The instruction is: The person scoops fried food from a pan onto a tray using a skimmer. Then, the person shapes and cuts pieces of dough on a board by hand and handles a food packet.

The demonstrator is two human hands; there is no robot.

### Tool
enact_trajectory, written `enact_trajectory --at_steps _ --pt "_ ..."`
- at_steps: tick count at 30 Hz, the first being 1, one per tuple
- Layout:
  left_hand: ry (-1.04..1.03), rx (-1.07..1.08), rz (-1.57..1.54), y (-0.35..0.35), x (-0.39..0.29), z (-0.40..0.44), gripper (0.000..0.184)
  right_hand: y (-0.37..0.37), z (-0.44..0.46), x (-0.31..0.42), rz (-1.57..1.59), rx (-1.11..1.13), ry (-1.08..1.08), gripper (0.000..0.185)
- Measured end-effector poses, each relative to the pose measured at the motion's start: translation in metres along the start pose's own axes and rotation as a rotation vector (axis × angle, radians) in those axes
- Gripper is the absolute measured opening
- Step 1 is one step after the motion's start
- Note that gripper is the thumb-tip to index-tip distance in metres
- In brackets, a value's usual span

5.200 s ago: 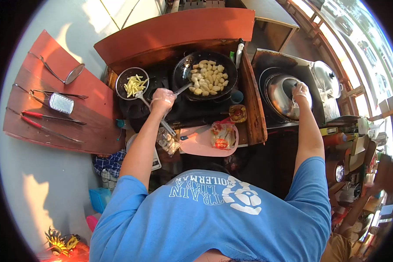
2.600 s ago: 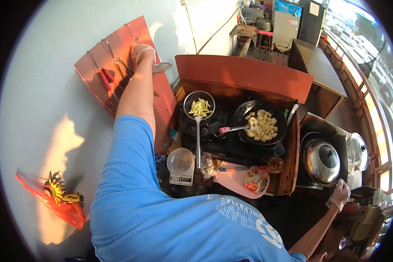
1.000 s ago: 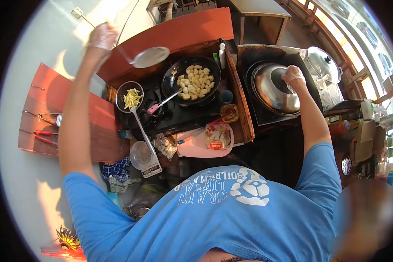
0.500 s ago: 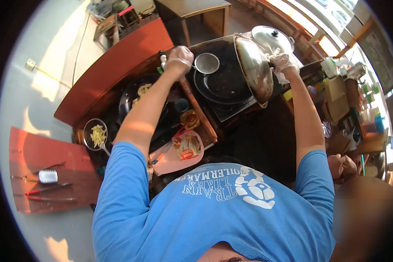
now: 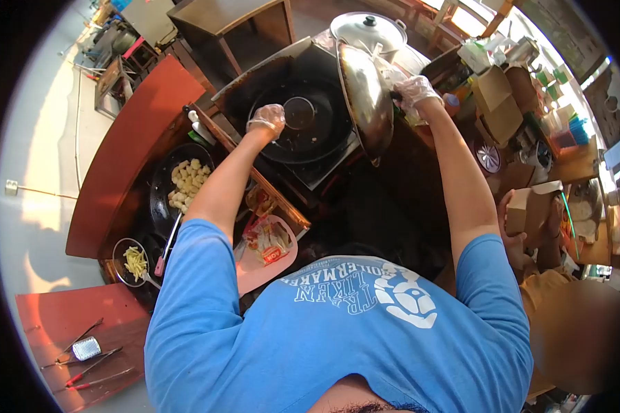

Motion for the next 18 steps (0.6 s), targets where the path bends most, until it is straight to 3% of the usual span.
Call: enact_trajectory --at_steps 3,5,6,7,9,10,11,13,14,15,17,18 --pt "-0.018 0.040 -0.161 0.000 0.004 -0.012 0.020 0.001 0.008 -0.014 -0.016 -0.004 0.021 0.009" --pt "-0.039 0.001 -0.290 0.005 0.007 -0.022 0.020 0.006 0.019 -0.032 -0.113 0.088 0.259 0.011" --pt "-0.132 -0.027 -0.300 0.000 0.015 -0.021 0.021 0.001 0.012 -0.025 0.106 0.043 0.090 0.015" --pt "-0.131 -0.022 -0.294 -0.001 0.017 -0.023 0.021 0.009 0.024 -0.046 0.113 0.043 0.086 0.015" --pt "0.164 0.262 -0.705 -0.001 0.025 -0.027 0.022 0.025 0.057 -0.079 -0.584 0.303 0.887 0.022" --pt "0.171 0.258 -0.700 0.006 0.024 -0.030 0.022 0.031 0.067 -0.084 -0.797 0.421 1.124 0.029" --pt "0.245 0.290 -0.777 0.019 0.022 -0.034 0.021 0.033 0.067 -0.089 -0.790 0.424 1.130 0.029" --pt "0.322 0.310 -0.853 0.026 0.027 -0.029 0.021 0.030 0.065 -0.088 -0.698 0.372 1.039 0.027" --pt "0.250 0.194 -0.668 0.027 0.032 -0.020 0.021 0.023 0.056 -0.090 -0.431 0.218 0.876 0.019" --pt "0.176 0.080 -0.481 0.027 0.038 -0.013 0.021 0.010 0.034 -0.069 -0.427 0.220 0.883 0.019" --pt "0.081 -0.032 -0.294 0.060 0.024 -0.027 0.021 -0.010 -0.013 -0.007 0.007 0.041 0.082 0.012" --pt "0.064 -0.158 -0.235 0.065 0.020 -0.030 0.020 -0.011 -0.017 -0.003 0.008 0.036 0.098 0.009"
Point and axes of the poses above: each hand's wrist, its own z-axis towards the middle knuckle, its own y-axis out of the back of the hand, x = y × z, the point moved 1 cm from there along z, towards the middle knuckle, and after that the axes turned 12 degrees about y, right-handed, at the moved point
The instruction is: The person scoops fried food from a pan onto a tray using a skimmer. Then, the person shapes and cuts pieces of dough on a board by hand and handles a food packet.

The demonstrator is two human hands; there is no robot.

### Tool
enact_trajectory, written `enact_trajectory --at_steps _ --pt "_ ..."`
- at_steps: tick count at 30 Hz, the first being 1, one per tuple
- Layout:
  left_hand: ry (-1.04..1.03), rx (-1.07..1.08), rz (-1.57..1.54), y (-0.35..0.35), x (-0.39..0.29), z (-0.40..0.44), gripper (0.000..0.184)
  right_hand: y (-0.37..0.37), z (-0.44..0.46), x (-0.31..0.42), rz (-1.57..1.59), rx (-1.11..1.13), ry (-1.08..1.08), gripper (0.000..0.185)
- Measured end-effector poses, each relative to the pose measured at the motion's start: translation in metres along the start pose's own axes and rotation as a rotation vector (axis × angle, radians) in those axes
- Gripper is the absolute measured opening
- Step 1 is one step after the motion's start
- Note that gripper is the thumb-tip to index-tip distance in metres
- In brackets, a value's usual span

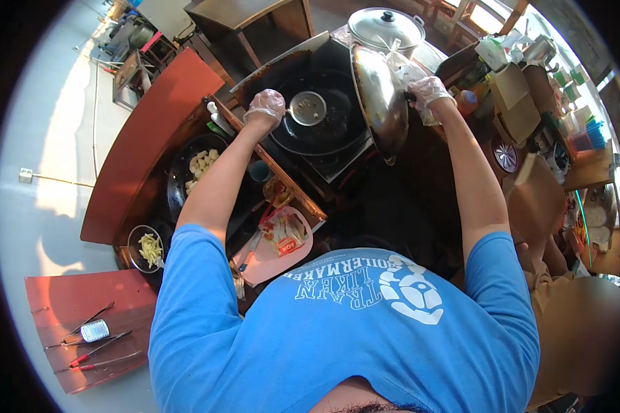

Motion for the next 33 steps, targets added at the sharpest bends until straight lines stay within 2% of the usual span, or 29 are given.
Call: enact_trajectory --at_steps 1,2,3,5,7,8,11,12,13,15,17,18,20,21,22,23,24,25,26,28,29,30,32,33 --pt "-0.039 -0.123 0.051 0.004 -0.004 0.002 0.020 -0.001 -0.001 0.002 0.000 -0.003 0.007 0.009" --pt "-0.102 -0.105 0.205 -0.005 0.002 0.012 0.018 -0.001 -0.004 0.004 0.014 -0.018 -0.002 0.009" --pt "-0.113 -0.108 0.200 -0.017 0.007 0.015 0.018 0.001 -0.006 0.004 0.028 -0.036 -0.013 0.008" --pt "-0.190 -0.067 0.484 -0.035 0.006 0.024 0.017 0.020 0.004 -0.026 0.006 -0.011 0.058 0.009" --pt "-0.169 -0.011 0.453 -0.025 -0.020 0.013 0.018 0.054 0.038 -0.084 -0.721 0.306 0.628 0.008" --pt "-0.151 0.015 0.413 -0.035 -0.022 0.012 0.019 0.057 0.042 -0.092 -0.804 0.332 0.755 0.006" --pt "-0.069 0.071 0.282 -0.064 -0.031 0.015 0.019 0.061 0.046 -0.107 -0.662 0.260 0.751 0.004" --pt "-0.029 0.119 0.272 -0.072 -0.036 0.016 0.020 0.059 0.044 -0.098 -0.779 0.319 0.579 0.005" --pt "0.012 0.169 0.263 -0.078 -0.039 0.015 0.021 0.050 0.035 -0.081 -0.782 0.314 0.577 0.005" --pt "0.003 0.167 0.221 -0.089 -0.043 0.014 0.020 0.034 0.011 -0.042 -0.340 0.077 0.057 0.008" --pt "-0.001 0.168 0.143 -0.096 -0.044 0.007 0.020 0.031 -0.004 -0.016 -0.234 0.042 -0.025 0.009" --pt "-0.153 0.199 0.300 -0.088 -0.050 0.003 0.020 0.028 -0.007 -0.013 -0.125 0.010 -0.102 0.011" --pt "0.001 0.222 0.180 -0.085 -0.054 -0.003 0.027 0.047 0.005 -0.040 -1.235 0.341 0.353 0.010" --pt "-0.153 0.177 0.294 -0.057 -0.064 -0.020 0.030 0.034 -0.016 -0.013 -1.781 0.391 0.652 0.017" --pt "-0.232 0.179 0.210 -0.046 -0.060 -0.024 0.027 0.050 0.006 -0.036 -1.642 0.373 1.027 0.024" --pt "-0.272 0.171 0.189 -0.043 -0.053 -0.026 0.024 0.055 0.020 -0.053 -1.665 0.389 1.007 0.028" --pt "-0.230 0.119 -0.096 -0.048 -0.041 -0.031 0.023 0.053 0.022 -0.050 -1.647 0.547 0.780 0.027" --pt "-0.052 0.217 -0.044 -0.041 -0.048 -0.034 0.022 0.033 0.002 -0.013 -1.591 0.585 0.714 0.024" --pt "-0.045 0.193 0.027 -0.061 -0.041 -0.032 0.023 0.036 -0.002 -0.016 -1.654 0.584 0.722 0.015" --pt "-0.021 0.151 0.097 -0.065 -0.024 -0.030 0.024 0.042 0.003 -0.026 -1.480 0.506 0.742 0.010" --pt "0.090 0.244 -0.159 -0.053 -0.023 -0.034 0.026 0.052 0.014 -0.047 -1.475 0.532 0.765 0.010" --pt "0.193 0.338 -0.422 -0.044 -0.026 -0.041 0.029 0.066 0.026 -0.076 -1.263 0.482 0.649 0.014" --pt "0.243 0.275 -0.379 -0.015 -0.034 -0.052 0.032 0.078 0.027 -0.093 -0.955 0.385 0.439 0.018" --pt "0.264 0.209 -0.323 -0.003 -0.035 -0.052 0.035 0.071 0.022 -0.078 -0.966 0.391 0.429 0.018"
Point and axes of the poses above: each hand's wrist, its own z-axis towards the middle knuckle, its own y-axis out of the back of the hand, x = y × z, the point moved 1 cm from there along z, towards the middle knuckle, and after that the axes turned 12 degrees about y, right-handed, at the moved point
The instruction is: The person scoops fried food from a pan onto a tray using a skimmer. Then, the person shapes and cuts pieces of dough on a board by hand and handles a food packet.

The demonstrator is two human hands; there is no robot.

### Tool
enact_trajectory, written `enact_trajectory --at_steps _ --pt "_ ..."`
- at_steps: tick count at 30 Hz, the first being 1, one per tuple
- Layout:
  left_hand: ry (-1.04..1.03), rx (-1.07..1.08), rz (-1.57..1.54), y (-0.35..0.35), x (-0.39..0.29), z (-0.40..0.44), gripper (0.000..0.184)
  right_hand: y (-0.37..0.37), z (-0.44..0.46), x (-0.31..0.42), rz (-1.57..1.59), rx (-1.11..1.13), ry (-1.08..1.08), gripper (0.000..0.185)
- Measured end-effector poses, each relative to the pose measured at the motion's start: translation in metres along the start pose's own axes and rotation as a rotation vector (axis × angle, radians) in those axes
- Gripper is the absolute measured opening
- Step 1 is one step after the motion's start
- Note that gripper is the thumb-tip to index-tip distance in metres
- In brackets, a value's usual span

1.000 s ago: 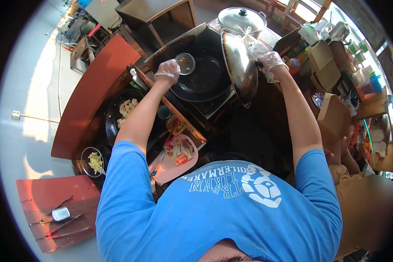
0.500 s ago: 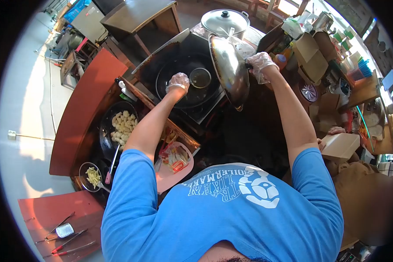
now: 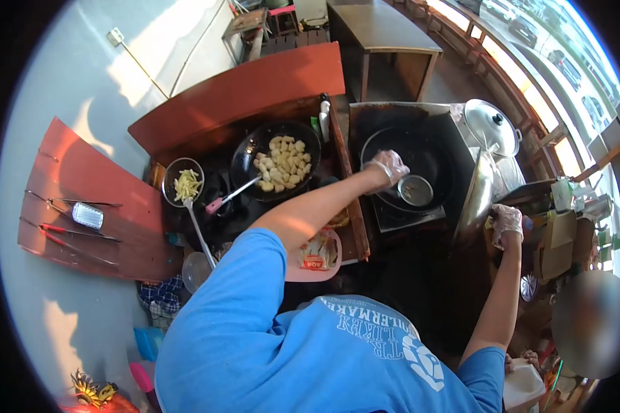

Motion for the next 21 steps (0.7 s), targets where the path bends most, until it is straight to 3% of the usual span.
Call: enact_trajectory --at_steps 2,4,6,8,12,14,16,18,20,21 --pt "-0.163 -0.058 0.243 0.007 0.000 0.003 0.035 0.028 0.007 0.067 -0.556 0.233 0.176 0.018" --pt "-0.412 -0.134 0.448 -0.009 0.027 0.034 0.034 0.028 0.005 0.062 -0.561 0.194 0.218 0.018" --pt "-0.226 -0.079 0.414 -0.001 0.018 0.035 0.029 0.028 0.004 0.057 -0.613 0.260 0.175 0.032" --pt "-0.332 -0.069 0.558 -0.001 0.012 0.032 0.022 0.028 -0.002 0.052 -0.596 0.220 0.194 0.033" --pt "-0.364 0.000 0.562 -0.037 0.023 0.059 0.023 0.032 -0.013 0.056 -0.564 0.077 0.279 0.022" --pt "-0.375 -0.074 0.461 -0.057 0.026 0.067 0.027 0.033 -0.014 0.053 -0.587 0.130 0.232 0.022" --pt "-0.384 0.008 0.565 -0.067 0.011 0.060 0.032 0.032 -0.022 0.051 -0.567 0.096 0.207 0.022" --pt "-0.396 0.104 0.536 -0.061 -0.009 0.036 0.034 0.021 -0.027 0.031 -0.471 0.037 0.153 0.022" --pt "-0.437 0.109 0.463 -0.062 -0.013 0.023 0.035 0.027 -0.032 0.037 -0.493 -0.067 0.259 0.021" --pt "-0.376 0.114 0.316 -0.060 -0.014 0.015 0.034 0.023 -0.032 0.029 -0.459 -0.027 0.195 0.019"
Point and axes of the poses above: each hand's wrist, its own z-axis towards the middle knuckle, its own y-axis out of the back of the hand, x = y × z, the point moved 1 cm from there along z, towards the middle knuckle, and after that the axes turned 12 degrees about y, right-handed, at the moved point
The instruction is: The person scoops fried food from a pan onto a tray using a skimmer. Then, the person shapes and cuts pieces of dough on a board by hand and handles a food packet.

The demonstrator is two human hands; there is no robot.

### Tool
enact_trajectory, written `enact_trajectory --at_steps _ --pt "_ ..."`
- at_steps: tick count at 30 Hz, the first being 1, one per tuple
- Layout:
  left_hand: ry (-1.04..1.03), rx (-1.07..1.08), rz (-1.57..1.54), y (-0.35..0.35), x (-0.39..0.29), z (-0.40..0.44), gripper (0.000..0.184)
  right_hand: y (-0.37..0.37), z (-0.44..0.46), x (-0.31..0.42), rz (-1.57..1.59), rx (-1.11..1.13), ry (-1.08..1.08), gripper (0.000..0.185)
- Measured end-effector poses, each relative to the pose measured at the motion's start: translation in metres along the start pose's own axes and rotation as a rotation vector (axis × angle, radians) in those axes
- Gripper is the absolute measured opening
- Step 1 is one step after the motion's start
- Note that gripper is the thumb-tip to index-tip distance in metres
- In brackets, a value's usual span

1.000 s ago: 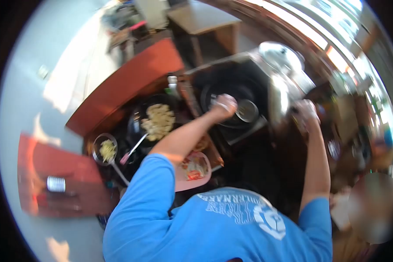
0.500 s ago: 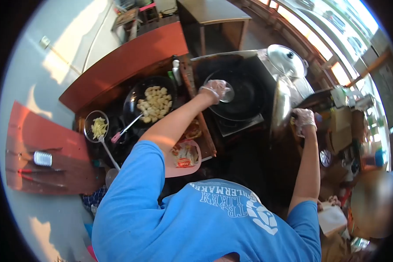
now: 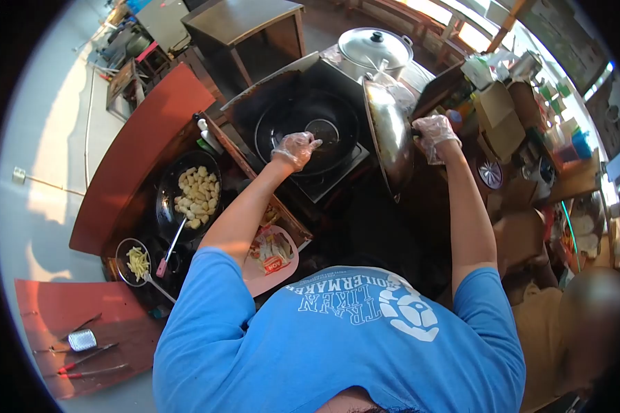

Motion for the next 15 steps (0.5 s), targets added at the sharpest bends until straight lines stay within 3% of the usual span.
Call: enact_trajectory --at_steps 3,4,7,8,10,11,12,13,14,15 --pt "0.015 -0.100 -0.217 -0.006 0.007 -0.006 0.033 0.019 0.004 0.015 -0.042 0.020 -0.007 0.017" --pt "0.033 -0.124 -0.262 -0.004 0.009 -0.007 0.032 0.025 0.010 0.017 -0.130 0.163 -0.012 0.028" --pt "0.067 -0.196 -0.307 0.002 0.010 -0.008 0.034 0.016 0.007 0.014 -0.065 0.109 -0.008 0.024" --pt "0.116 -0.172 -0.390 0.003 0.015 -0.004 0.036 -0.010 0.002 -0.001 0.345 -0.025 -0.193 0.019" --pt "0.225 -0.117 -0.593 0.016 0.018 -0.006 0.040 -0.001 0.002 0.006 0.365 -0.019 -0.193 0.017" --pt "0.229 -0.121 -0.589 0.024 0.021 -0.005 0.040 0.004 0.003 0.009 0.380 -0.010 -0.195 0.015" --pt "0.214 -0.182 -0.494 0.034 0.023 -0.003 0.038 0.009 0.006 0.014 0.045 -0.007 -0.010 0.014" --pt "0.195 -0.243 -0.401 0.044 0.026 -0.002 0.035 0.011 0.009 0.016 0.047 -0.012 -0.006 0.014" --pt "0.157 -0.288 -0.210 0.053 0.028 -0.002 0.034 0.014 0.010 0.018 0.137 0.050 -0.111 0.012" --pt "0.155 -0.289 -0.207 0.055 0.038 0.002 0.034 0.017 0.011 0.021 0.227 0.115 -0.217 0.011"
Point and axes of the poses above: each hand's wrist, its own z-axis towards the middle knuckle, its own y-axis out of the back of the hand, x = y × z, the point moved 1 cm from there along z, towards the middle knuckle, and after that the axes turned 12 degrees about y, right-handed, at the moved point
